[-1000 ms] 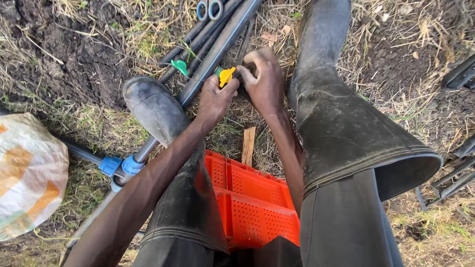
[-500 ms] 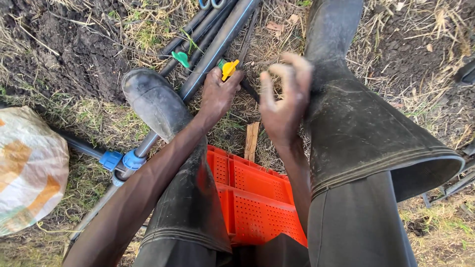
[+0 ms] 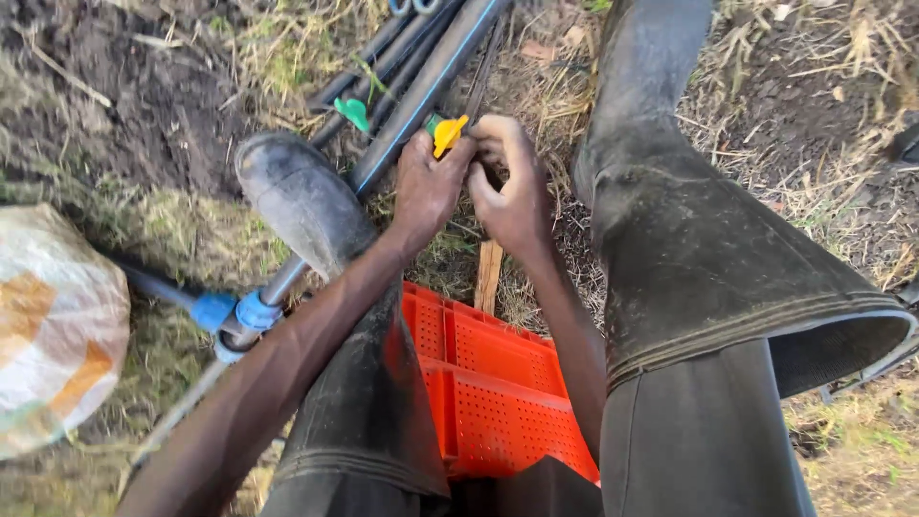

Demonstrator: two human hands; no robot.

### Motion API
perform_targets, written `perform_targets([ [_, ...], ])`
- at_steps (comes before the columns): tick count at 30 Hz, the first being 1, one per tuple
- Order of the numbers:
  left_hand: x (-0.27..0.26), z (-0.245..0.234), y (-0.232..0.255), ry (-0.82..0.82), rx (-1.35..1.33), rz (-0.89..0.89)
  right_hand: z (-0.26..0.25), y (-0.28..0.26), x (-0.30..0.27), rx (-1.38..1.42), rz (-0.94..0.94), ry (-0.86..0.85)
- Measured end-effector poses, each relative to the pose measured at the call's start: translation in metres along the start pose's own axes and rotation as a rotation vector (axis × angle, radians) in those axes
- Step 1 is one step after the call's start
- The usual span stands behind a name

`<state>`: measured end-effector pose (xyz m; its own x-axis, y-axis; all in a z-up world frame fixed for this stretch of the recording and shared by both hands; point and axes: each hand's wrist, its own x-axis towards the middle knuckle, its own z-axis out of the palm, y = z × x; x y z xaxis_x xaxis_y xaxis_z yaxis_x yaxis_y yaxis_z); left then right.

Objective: The person is working on an irrigation system, specifically securing a black hose to a yellow valve using a thin wire. They wrap the wire around the connection point and then use a pair of scissors to cut the excess wire. The task is performed while sitting on the ground next to a red crate.

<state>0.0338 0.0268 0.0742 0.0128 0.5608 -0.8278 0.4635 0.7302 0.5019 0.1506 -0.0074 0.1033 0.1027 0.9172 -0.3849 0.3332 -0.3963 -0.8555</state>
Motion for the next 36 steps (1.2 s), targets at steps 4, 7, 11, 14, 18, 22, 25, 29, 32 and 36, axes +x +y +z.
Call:
perform_targets([
  [4, 0.019, 0.012, -0.021, 0.048, -0.012, 0.14, -0.003, 0.009, 0.01, 0.013, 0.066, -0.045],
  [7, 0.022, 0.011, -0.02, 0.044, -0.08, 0.22, -0.005, 0.005, 0.021, 0.053, 0.21, -0.144],
  [11, 0.013, 0.006, -0.021, 0.014, -0.034, 0.116, -0.002, -0.003, 0.02, -0.016, 0.335, -0.155],
  [14, 0.016, 0.002, -0.011, -0.019, 0.019, 0.085, -0.003, -0.008, 0.028, -0.065, 0.371, -0.153],
  [18, 0.015, -0.005, -0.008, -0.09, 0.134, 0.033, -0.002, 0.001, 0.028, 0.015, 0.519, -0.181],
  [22, 0.009, -0.03, -0.003, -0.244, 0.175, 0.097, -0.006, 0.007, 0.03, 0.051, 0.528, -0.236],
  [25, -0.001, -0.046, 0.008, -0.446, 0.03, -0.127, -0.006, 0.01, 0.025, 0.091, 0.531, -0.267],
  [29, 0.004, -0.043, 0.001, -0.423, 0.102, -0.062, -0.008, 0.009, 0.027, 0.12, 0.461, -0.293],
  [32, -0.004, -0.047, 0.009, -0.401, 0.196, -0.055, -0.011, 0.013, 0.025, 0.17, 0.413, -0.278],
  [36, -0.01, -0.051, 0.011, -0.361, 0.197, -0.017, -0.011, 0.017, 0.024, 0.193, 0.346, -0.276],
])
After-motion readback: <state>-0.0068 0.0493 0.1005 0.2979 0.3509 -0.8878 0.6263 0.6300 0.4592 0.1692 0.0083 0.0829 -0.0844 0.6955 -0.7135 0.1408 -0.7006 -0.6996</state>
